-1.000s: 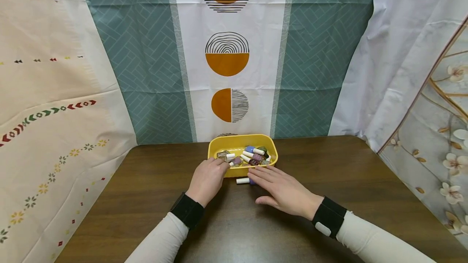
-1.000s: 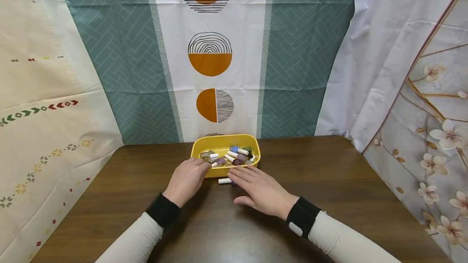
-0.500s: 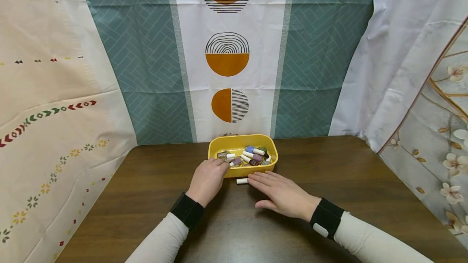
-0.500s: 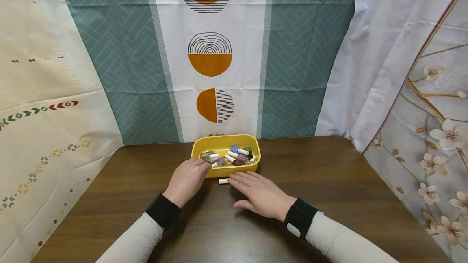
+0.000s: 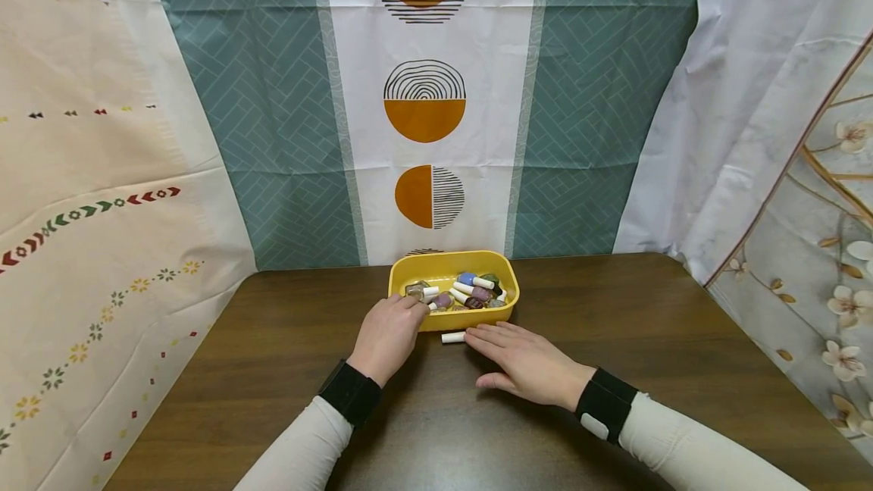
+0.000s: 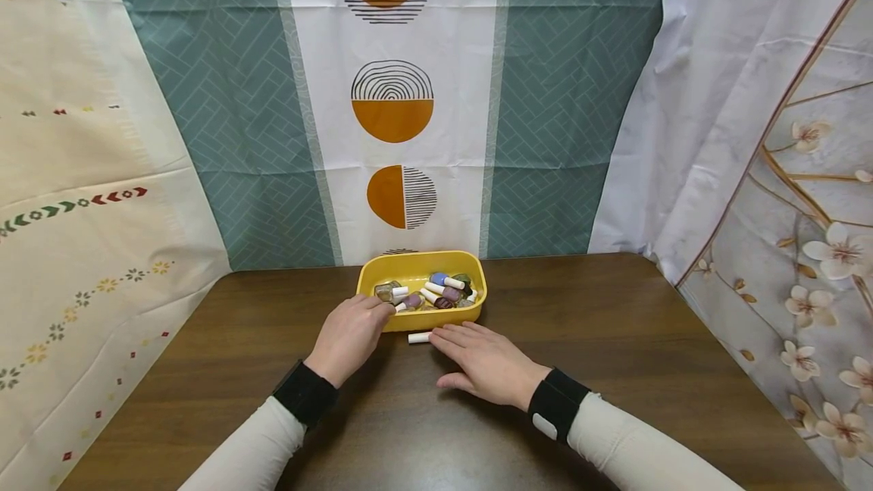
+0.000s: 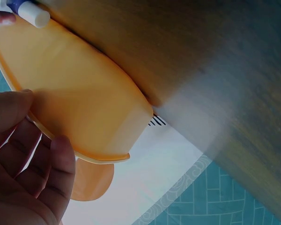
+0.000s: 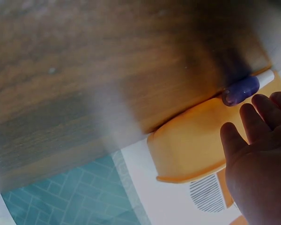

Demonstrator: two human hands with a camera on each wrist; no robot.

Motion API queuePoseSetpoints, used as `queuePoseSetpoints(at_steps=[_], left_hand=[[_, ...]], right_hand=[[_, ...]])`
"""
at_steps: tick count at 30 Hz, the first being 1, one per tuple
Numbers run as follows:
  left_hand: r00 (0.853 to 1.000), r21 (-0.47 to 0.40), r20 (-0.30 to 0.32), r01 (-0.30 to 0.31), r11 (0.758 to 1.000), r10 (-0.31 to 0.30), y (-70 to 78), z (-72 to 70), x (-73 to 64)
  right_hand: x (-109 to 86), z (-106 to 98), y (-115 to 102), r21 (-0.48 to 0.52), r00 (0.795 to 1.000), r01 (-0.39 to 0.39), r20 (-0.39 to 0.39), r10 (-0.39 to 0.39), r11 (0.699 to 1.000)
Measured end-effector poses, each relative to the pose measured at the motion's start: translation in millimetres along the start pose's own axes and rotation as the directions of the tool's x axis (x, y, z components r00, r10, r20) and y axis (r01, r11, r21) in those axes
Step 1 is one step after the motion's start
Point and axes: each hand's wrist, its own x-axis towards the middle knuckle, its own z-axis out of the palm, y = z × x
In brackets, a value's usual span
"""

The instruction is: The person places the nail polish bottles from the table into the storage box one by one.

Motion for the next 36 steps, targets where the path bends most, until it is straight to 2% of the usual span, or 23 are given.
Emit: queuePoseSetpoints(at_steps=[17,36], left_hand=[[1.000,0.003,-0.021,-0.018,1.000,0.018,-0.9,0.1,0.0],[1.000,-0.001,0.004,-0.006,1.000,0.006,-1.0,0.3,0.0]], right_hand=[[1.9,-1.3,-2.3,0.008,0.999,-0.024,0.032,0.024,1.000],[5.2,-1.6,-6.4,-0.009,0.999,-0.001,-0.034,0.001,1.000]])
